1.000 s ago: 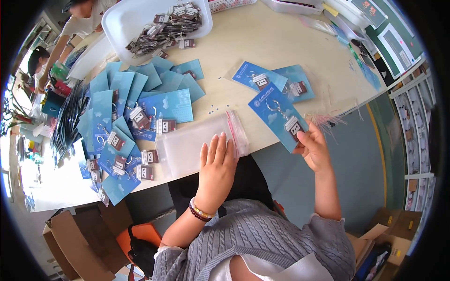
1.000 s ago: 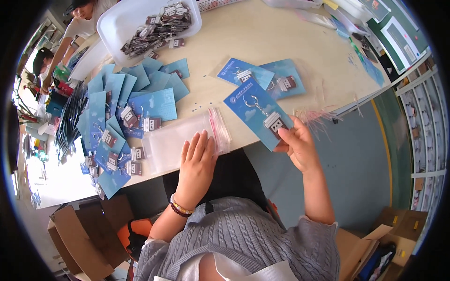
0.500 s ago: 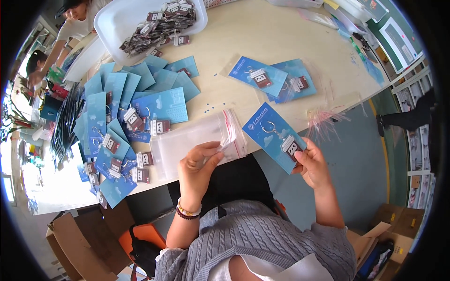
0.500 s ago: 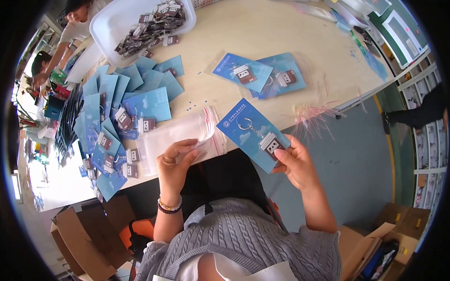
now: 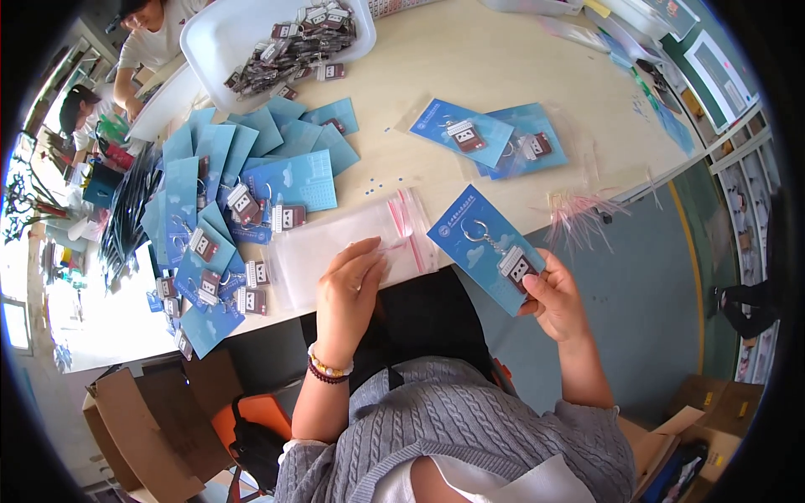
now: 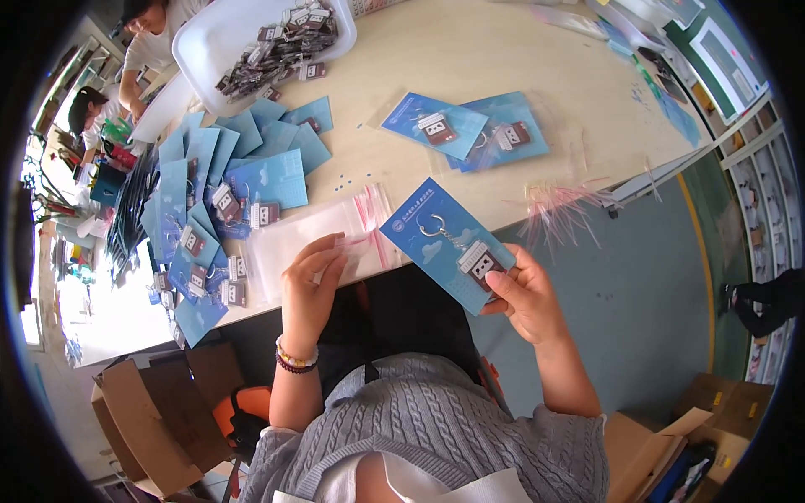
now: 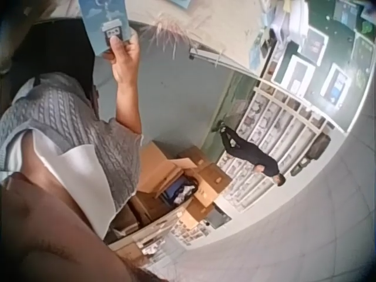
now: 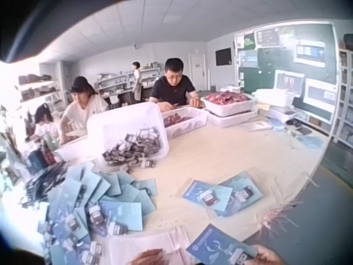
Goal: The person packages keychains by hand, inserting them with cardboard backings into small plastic bags.
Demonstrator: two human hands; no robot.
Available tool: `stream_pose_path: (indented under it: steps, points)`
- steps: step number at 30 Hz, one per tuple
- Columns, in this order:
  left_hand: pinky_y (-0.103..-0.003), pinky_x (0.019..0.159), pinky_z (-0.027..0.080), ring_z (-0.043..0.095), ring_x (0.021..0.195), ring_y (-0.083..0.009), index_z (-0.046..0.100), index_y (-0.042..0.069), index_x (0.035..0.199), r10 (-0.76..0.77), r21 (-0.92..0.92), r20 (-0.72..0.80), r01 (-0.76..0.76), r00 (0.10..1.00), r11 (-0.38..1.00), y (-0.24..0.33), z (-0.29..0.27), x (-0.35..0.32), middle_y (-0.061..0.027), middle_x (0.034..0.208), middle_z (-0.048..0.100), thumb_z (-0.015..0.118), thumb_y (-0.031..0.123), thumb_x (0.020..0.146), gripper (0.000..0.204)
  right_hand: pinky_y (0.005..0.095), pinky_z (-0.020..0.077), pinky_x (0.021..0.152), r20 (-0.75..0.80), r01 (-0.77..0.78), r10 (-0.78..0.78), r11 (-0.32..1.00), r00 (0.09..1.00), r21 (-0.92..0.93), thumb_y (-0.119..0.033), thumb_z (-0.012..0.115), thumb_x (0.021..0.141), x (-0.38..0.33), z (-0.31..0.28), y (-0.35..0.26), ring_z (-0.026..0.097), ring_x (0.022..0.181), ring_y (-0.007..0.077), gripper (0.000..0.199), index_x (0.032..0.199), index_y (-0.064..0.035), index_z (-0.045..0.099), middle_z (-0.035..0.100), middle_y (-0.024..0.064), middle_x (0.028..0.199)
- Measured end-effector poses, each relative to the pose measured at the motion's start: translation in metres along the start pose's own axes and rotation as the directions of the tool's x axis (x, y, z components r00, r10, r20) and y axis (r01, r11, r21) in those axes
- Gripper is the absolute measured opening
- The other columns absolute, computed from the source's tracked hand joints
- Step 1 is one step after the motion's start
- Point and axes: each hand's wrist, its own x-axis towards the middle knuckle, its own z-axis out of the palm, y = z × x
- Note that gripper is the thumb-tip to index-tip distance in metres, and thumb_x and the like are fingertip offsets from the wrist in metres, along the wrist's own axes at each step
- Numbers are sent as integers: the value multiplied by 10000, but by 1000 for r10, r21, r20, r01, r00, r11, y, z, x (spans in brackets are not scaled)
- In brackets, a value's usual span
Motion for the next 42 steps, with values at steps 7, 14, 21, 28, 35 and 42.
stream_pose_path:
  steps: [7,14,21,28,35,42]
  points:
    - [-305,756,478,628,833,-243,628,-11,895,-246,-284,-171,191,954,940,-6,11,-5,-143,973,637,595,28,800,108,284,568,576,-7,36,-36,999,999,-19,-115,532,885,-3,3,7,647,766,160,328,1181,-22,425,618,94,960]
    - [-413,829,404,489,947,-324,410,-45,1188,7,294,8,-9,1000,956,15,13,-1,-169,1024,493,560,40,750,472,307,565,528,20,2,1,989,1000,-150,-169,507,903,-2,23,4,652,651,212,332,1175,-22,387,617,120,923]
    - [-438,980,332,460,1111,-363,425,-65,1216,78,396,-46,-54,996,917,5,21,-6,-233,1198,474,453,179,900,400,306,564,525,-13,19,-22,983,1000,-183,-176,502,908,-3,29,7,653,657,216,349,1190,-18,369,617,128,902]
    - [-465,1065,179,326,1265,-350,313,-87,1301,51,310,-50,-33,997,950,6,26,-12,-250,1346,342,352,285,944,517,278,543,488,129,43,-13,972,992,-231,-175,467,926,9,55,15,643,593,198,366,1209,10,329,616,128,866]
    - [-484,1080,76,248,1324,-311,281,-50,1343,158,359,176,-212,972,909,14,17,-12,-198,1419,259,427,305,899,587,224,402,385,316,-19,162,911,935,-411,-169,433,944,27,52,-10,486,412,92,353,1226,17,331,550,69,759]
    - [-498,1081,66,264,1322,-290,294,-25,1347,258,367,290,-355,922,860,42,27,-1,-175,1415,279,440,276,887,569,238,483,566,450,-10,180,935,875,-354,-92,456,908,74,63,-4,586,677,130,394,1283,-35,349,565,71,883]
